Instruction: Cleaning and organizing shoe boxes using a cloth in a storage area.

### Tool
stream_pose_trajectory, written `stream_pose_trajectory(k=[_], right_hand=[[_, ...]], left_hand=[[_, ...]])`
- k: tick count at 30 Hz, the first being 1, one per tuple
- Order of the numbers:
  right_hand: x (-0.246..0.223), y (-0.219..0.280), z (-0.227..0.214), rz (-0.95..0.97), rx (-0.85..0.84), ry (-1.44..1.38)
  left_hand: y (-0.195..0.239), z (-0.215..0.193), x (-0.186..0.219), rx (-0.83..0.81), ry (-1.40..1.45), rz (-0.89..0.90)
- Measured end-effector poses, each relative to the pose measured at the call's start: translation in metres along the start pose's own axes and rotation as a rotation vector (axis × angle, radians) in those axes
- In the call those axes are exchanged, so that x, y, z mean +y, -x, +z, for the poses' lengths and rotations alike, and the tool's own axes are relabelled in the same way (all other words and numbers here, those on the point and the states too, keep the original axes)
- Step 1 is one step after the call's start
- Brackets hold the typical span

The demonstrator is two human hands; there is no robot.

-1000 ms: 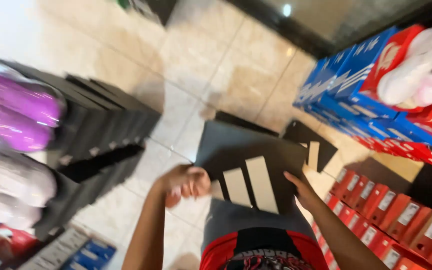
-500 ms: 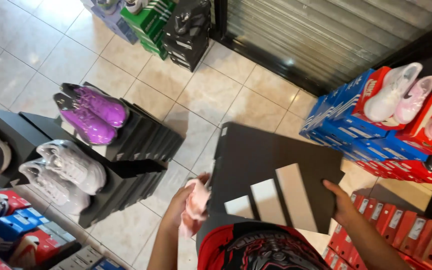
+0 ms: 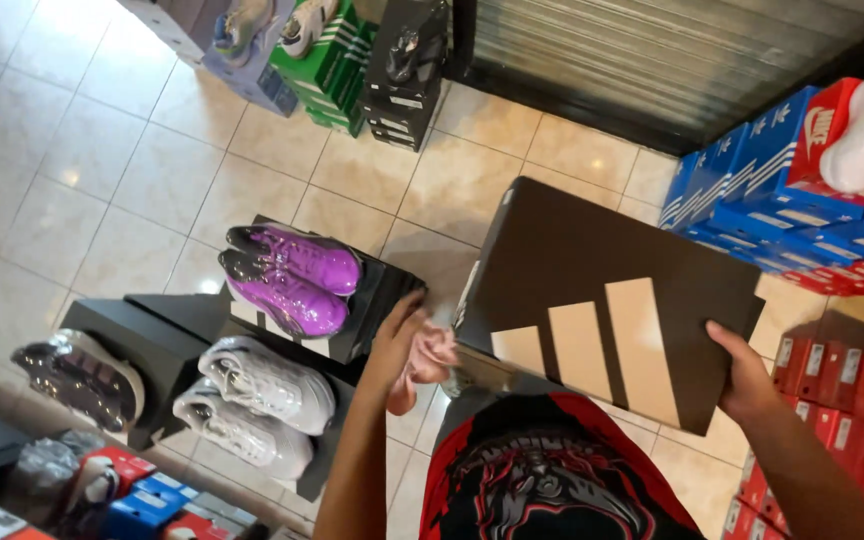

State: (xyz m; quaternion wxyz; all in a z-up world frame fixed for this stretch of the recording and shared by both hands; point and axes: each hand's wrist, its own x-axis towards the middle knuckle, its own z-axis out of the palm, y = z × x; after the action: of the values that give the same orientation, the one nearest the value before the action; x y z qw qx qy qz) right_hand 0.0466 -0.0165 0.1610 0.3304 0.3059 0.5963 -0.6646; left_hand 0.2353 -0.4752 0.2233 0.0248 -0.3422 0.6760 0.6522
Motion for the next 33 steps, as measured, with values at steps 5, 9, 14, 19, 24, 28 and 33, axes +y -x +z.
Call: stream_pose_trajectory(k=[5,9,14,19,24,28,33], right_hand=[[-0.058,0.041,0.086,0.063,0.001,0.170],[-0.078,0.009,0.108,0.085,-0.046,0.190],[-0.127,-0.076,0.143,0.115,-0.056,0.210],[-0.217,-0.164,0.179,0.215,-0.059,0.228],[-0.177,-0.282,0.138,-0.340,0.118,-0.574],[-0.145,-0.268,0.201,-0.251,0.295,-0.633],[-0.074,-0.334,0.284,-0.060,0.024,-0.734]], left_hand=[[-0.026,0.007,0.092,-0.528,0.190,-0.384],[-0.091,-0.001,0.070,-0.568,-0.216,-0.390],[-0.140,0.010,0.103,-0.570,0.309,-0.495],[-0.279,0.023,0.089,-0.503,0.144,-0.284],[-0.374,0.054,0.135,-0.464,0.107,-0.262],[-0.436,0.091,0.128,-0.548,0.187,-0.350],[-0.497,0.128,0.065,-0.548,0.290,-0.446]])
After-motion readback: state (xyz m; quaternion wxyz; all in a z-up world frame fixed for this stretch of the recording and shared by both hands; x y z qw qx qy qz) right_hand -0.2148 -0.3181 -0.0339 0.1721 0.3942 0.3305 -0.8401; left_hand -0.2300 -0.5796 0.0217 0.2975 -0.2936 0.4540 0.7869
